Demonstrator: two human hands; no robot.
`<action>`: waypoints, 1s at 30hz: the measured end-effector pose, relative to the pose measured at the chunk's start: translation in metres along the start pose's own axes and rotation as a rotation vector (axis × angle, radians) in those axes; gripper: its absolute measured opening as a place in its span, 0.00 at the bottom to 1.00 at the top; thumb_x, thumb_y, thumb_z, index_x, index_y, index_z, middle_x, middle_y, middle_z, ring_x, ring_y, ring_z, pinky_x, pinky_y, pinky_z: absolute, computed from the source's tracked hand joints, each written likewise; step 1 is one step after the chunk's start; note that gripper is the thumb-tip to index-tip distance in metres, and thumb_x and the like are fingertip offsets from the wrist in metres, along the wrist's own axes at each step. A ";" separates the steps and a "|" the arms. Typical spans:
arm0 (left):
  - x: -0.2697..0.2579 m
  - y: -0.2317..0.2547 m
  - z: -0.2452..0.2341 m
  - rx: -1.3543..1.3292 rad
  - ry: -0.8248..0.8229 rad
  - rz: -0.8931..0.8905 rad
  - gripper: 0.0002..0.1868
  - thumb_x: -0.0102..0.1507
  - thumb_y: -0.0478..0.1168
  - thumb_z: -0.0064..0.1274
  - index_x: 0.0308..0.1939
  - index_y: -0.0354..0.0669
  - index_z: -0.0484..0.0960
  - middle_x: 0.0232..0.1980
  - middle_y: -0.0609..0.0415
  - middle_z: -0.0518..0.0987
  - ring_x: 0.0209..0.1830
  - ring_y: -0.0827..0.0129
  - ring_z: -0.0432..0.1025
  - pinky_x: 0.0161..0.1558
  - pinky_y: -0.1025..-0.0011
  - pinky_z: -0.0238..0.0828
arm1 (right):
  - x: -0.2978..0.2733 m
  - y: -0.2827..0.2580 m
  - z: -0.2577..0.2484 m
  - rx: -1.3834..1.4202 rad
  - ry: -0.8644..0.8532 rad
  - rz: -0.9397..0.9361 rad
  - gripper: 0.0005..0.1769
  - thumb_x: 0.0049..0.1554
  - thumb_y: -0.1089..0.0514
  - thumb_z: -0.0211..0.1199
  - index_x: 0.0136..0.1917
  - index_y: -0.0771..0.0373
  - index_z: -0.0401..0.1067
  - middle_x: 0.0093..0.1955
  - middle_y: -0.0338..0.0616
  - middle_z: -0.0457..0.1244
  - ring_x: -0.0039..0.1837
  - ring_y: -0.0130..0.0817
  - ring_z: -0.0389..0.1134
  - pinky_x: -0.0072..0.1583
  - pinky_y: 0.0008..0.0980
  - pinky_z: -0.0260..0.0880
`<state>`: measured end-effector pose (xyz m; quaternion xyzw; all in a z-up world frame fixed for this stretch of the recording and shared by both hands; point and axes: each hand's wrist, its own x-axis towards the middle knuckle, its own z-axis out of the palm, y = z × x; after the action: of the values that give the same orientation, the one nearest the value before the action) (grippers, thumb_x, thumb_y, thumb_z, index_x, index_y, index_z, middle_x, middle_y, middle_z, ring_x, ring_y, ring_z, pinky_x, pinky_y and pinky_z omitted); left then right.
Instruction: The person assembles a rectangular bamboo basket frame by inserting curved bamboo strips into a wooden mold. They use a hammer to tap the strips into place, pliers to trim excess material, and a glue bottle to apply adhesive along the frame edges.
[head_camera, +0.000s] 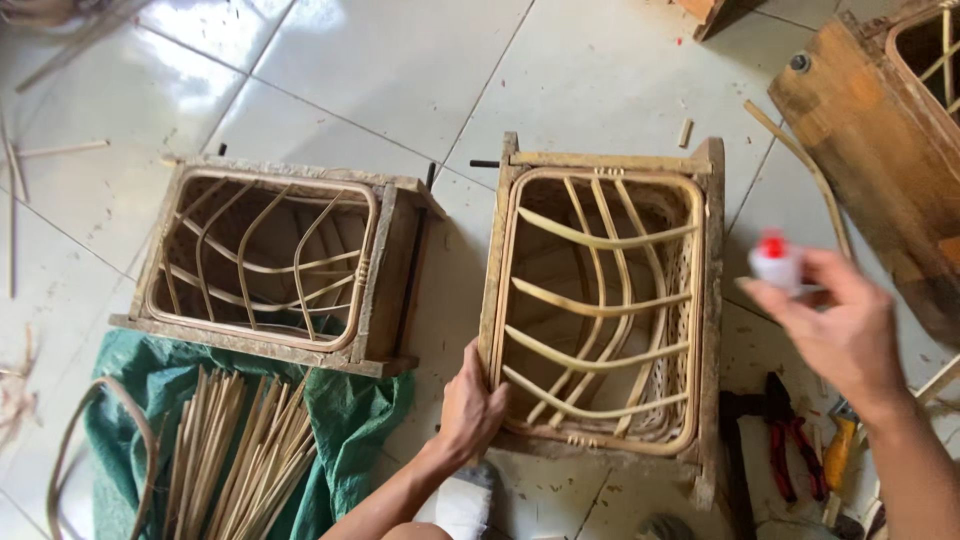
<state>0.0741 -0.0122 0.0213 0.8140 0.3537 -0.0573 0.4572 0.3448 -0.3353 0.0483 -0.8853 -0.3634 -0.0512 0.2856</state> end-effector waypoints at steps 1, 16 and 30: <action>-0.006 -0.004 -0.005 0.005 -0.016 0.008 0.38 0.57 0.38 0.54 0.70 0.47 0.60 0.44 0.30 0.82 0.46 0.34 0.76 0.48 0.48 0.75 | 0.011 -0.014 0.003 -0.133 -0.063 -0.105 0.21 0.59 0.52 0.72 0.62 0.64 0.74 0.51 0.55 0.70 0.50 0.41 0.75 0.47 0.31 0.77; -0.014 -0.032 -0.018 -0.091 -0.027 0.090 0.46 0.55 0.34 0.58 0.74 0.38 0.54 0.66 0.33 0.70 0.64 0.41 0.69 0.63 0.54 0.67 | 0.131 -0.094 0.089 -0.229 -0.283 0.003 0.26 0.55 0.46 0.71 0.62 0.61 0.76 0.56 0.50 0.70 0.56 0.44 0.70 0.55 0.42 0.71; -0.014 -0.031 -0.020 -0.114 -0.043 0.104 0.46 0.54 0.33 0.59 0.74 0.35 0.53 0.67 0.32 0.68 0.65 0.41 0.68 0.65 0.55 0.65 | 0.139 -0.104 0.095 -0.286 -0.274 -0.053 0.22 0.56 0.49 0.72 0.59 0.60 0.77 0.52 0.48 0.70 0.54 0.46 0.69 0.56 0.45 0.68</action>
<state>0.0395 0.0070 0.0167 0.8027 0.3036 -0.0307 0.5125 0.3649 -0.1390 0.0597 -0.9057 -0.4109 0.0113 0.1034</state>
